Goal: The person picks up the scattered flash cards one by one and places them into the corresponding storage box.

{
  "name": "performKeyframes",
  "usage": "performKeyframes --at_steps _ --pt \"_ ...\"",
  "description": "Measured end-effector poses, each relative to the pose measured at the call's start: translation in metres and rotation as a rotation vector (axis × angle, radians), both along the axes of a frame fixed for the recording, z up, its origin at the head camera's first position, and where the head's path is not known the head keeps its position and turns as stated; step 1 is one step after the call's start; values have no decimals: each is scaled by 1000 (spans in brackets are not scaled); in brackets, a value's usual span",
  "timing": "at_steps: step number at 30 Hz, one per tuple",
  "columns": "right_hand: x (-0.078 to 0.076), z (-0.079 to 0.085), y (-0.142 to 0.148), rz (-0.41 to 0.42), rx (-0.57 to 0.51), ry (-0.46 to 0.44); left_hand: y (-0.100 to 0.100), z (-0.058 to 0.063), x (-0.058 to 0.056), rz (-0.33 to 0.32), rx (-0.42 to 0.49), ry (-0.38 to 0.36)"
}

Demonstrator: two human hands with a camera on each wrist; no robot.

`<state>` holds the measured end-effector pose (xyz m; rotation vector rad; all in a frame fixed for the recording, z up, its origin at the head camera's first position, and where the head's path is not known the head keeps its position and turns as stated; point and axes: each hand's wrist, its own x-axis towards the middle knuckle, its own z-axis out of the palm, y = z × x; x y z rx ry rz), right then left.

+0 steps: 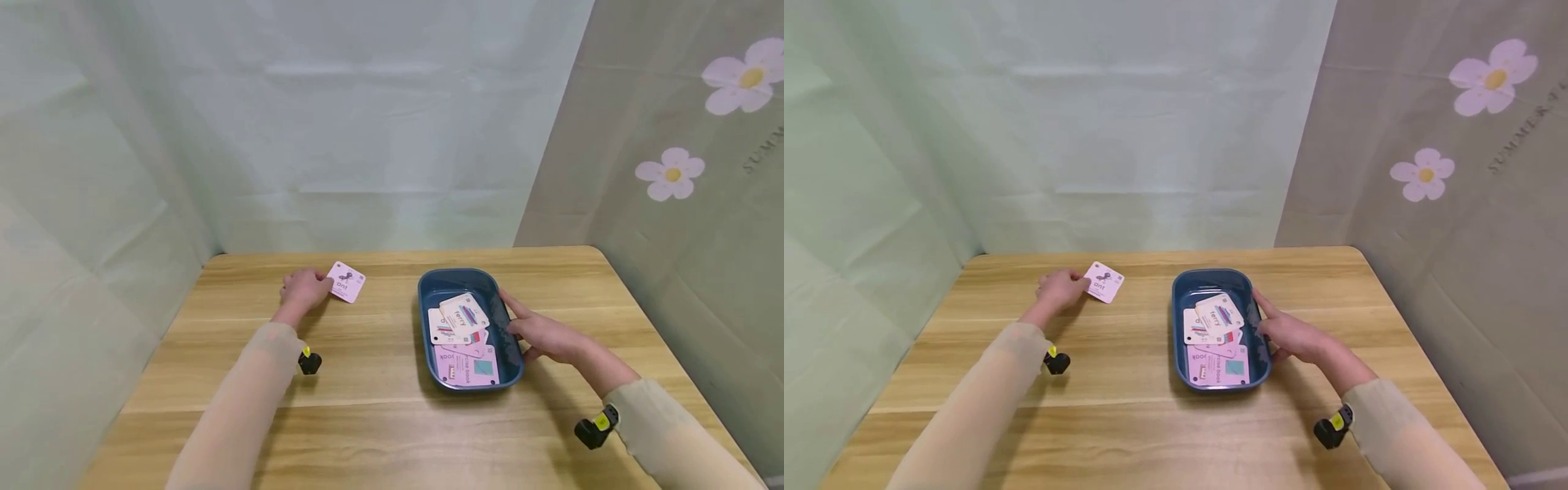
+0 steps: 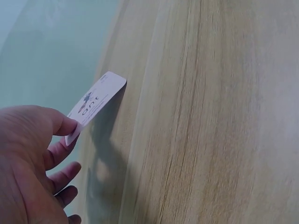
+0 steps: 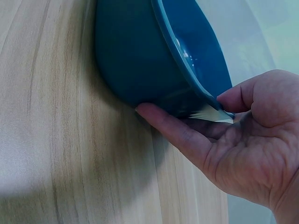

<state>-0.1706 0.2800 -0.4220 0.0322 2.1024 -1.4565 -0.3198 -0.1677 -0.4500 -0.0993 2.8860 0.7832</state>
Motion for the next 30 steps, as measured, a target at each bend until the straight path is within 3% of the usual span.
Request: performKeyframes --at_steps 8,15,19,25,30 --pt "-1 3 -6 -4 21 2 -6 9 7 -19 64 15" --pt "-4 2 -10 -8 25 -7 -16 15 6 -24 91 -20" --pt "-6 2 -13 1 13 5 -22 26 6 -12 123 36" --pt "-8 3 -16 3 3 7 -24 45 8 -53 169 166" --pt "-7 4 -15 3 9 1 -20 55 12 -65 216 183"
